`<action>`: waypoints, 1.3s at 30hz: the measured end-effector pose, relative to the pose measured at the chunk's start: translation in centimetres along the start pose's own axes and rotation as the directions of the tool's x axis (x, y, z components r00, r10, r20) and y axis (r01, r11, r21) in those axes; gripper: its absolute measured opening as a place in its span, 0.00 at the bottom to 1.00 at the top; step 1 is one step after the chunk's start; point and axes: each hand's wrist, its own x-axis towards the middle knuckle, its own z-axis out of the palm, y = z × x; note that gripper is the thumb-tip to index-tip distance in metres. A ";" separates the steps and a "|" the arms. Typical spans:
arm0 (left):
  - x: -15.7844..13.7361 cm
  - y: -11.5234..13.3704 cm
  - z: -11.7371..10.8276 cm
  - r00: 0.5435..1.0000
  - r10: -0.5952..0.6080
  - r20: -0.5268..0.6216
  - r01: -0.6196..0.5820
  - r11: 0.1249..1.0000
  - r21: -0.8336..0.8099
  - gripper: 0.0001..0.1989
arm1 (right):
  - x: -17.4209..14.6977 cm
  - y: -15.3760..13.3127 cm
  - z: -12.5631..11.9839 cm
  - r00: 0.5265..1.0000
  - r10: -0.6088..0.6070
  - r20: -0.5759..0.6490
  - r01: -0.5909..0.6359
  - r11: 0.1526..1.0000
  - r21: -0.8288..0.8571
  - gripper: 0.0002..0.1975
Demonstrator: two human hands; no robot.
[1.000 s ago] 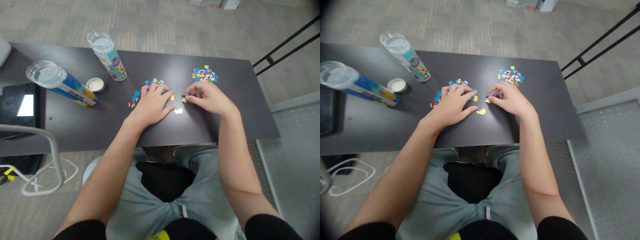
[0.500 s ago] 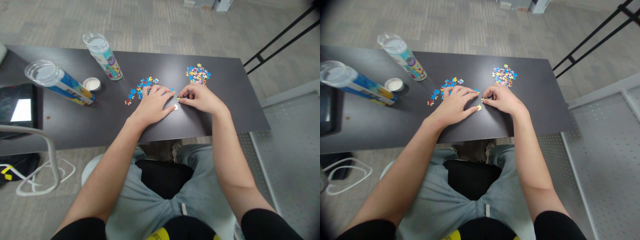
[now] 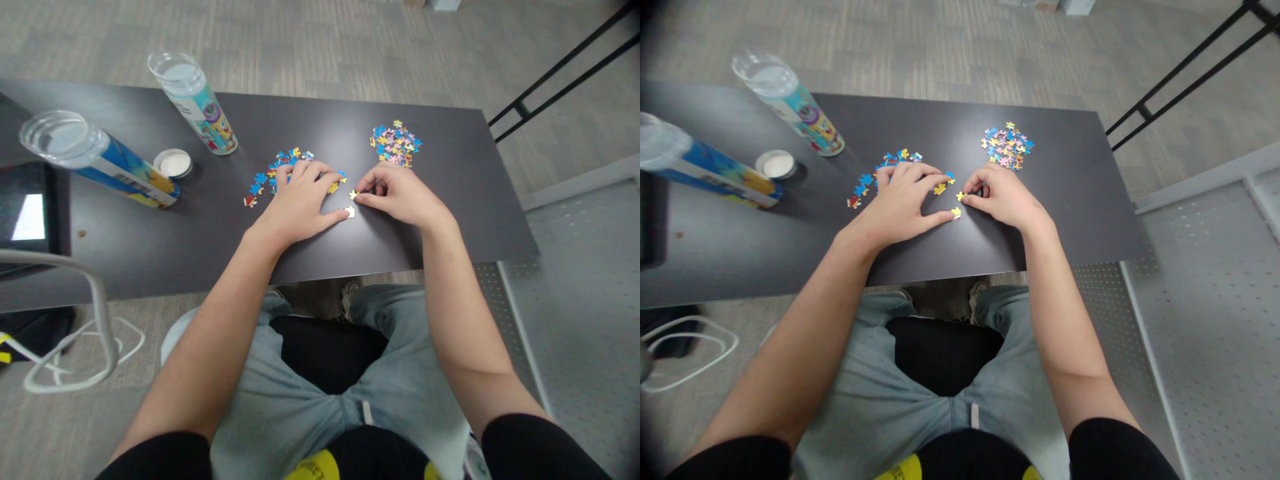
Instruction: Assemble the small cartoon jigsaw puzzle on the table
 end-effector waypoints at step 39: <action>-0.2 -0.4 -0.1 0.999 -0.029 -0.036 0.030 0.999 0.015 0.22 | 2.4 0.5 3.6 0.985 -0.040 -0.167 0.013 0.987 -0.161 0.15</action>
